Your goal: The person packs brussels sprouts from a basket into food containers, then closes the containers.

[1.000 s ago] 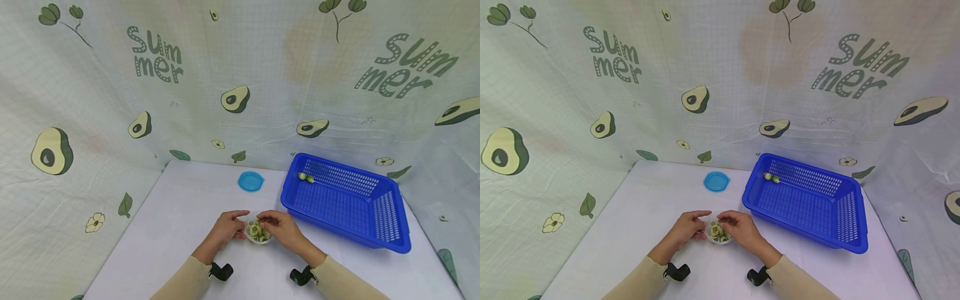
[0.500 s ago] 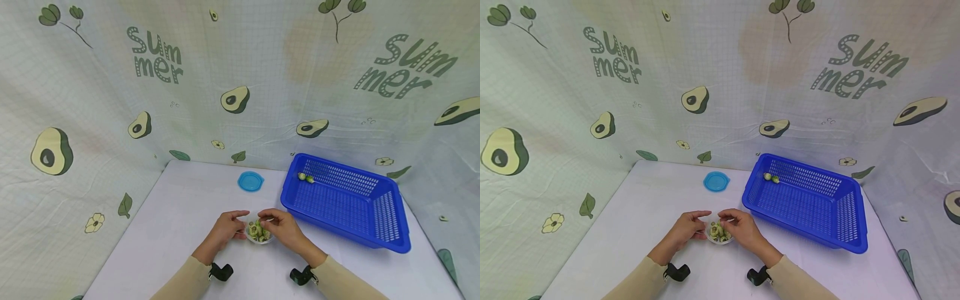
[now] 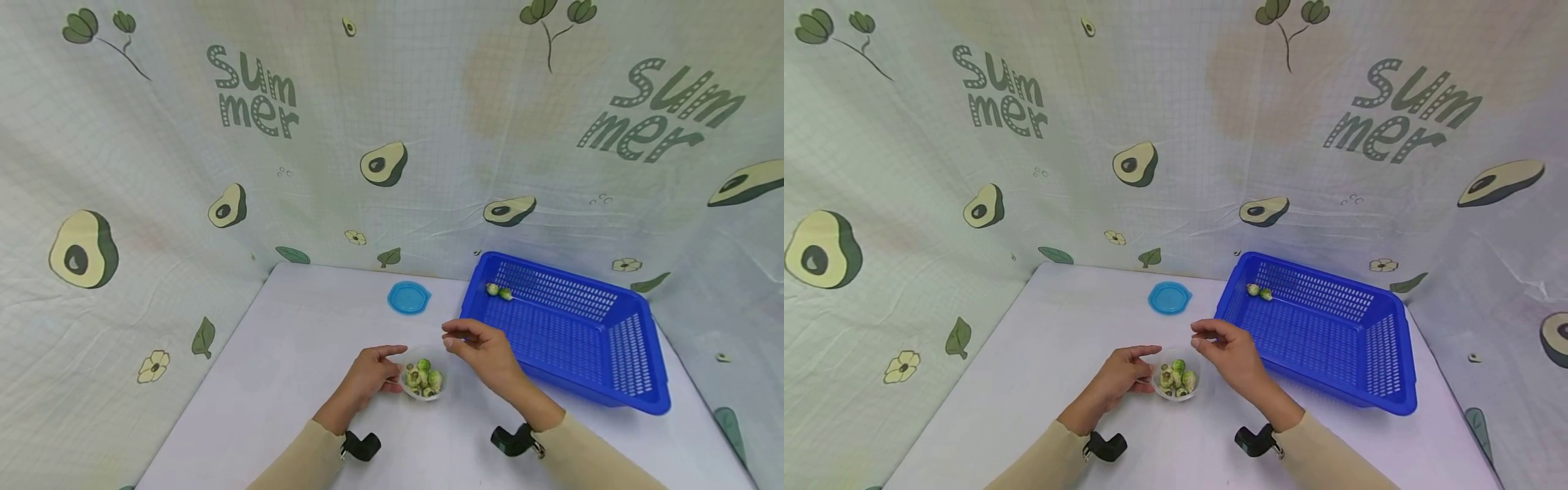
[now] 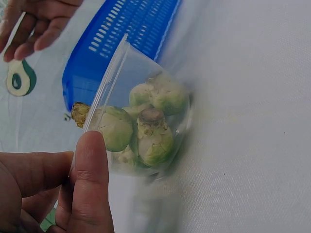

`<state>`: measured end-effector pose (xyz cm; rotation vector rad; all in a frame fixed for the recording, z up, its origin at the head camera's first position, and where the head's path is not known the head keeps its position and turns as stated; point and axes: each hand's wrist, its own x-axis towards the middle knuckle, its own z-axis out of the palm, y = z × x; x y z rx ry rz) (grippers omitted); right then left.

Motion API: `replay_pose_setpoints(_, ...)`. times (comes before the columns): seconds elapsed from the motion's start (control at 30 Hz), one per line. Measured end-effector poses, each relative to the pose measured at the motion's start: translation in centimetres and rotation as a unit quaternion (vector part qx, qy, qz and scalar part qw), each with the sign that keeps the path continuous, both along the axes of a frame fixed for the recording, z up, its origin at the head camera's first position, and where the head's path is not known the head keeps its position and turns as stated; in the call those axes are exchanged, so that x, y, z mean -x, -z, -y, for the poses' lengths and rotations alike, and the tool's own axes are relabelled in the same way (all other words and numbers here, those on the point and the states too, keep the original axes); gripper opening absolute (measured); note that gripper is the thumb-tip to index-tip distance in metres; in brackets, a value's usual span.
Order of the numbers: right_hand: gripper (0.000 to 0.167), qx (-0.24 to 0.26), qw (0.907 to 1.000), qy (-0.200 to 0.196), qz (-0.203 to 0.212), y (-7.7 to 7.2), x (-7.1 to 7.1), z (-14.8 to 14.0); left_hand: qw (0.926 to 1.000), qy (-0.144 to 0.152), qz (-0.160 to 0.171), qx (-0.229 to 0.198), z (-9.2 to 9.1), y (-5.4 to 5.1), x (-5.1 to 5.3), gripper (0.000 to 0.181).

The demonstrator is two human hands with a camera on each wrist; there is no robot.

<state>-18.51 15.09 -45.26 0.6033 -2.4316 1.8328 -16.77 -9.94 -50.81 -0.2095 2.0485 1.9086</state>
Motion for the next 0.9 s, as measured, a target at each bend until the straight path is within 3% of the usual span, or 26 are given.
replay_pose_setpoints(0.23, 0.029, -0.012, 0.9995, 0.031, 0.001, -3.8, 1.0, -2.3, 1.0000, -0.003, 0.006, 0.000, 0.1, 0.1, 0.1, 0.047)
replay_pose_setpoints(0.5, 0.034, -0.041, 0.9985, 0.036, -0.007, -7.6, 3.2, -5.6, 1.0000, -0.005, 0.007, 0.000, 0.0, 0.3, 0.2, 0.046)
replay_pose_setpoints(0.7, 0.039, -0.105, 0.9924, 0.063, -0.011, -8.7, 5.5, -8.1, 1.0000, -0.003, 0.005, -0.003, 0.0, 0.3, 0.3, 0.047)
replay_pose_setpoints(0.9, 0.045, -0.162, 0.9836, 0.077, -0.011, -8.3, 7.7, -9.9, 1.0000, -0.003, 0.003, -0.005, 0.0, 0.4, 0.2, 0.047)
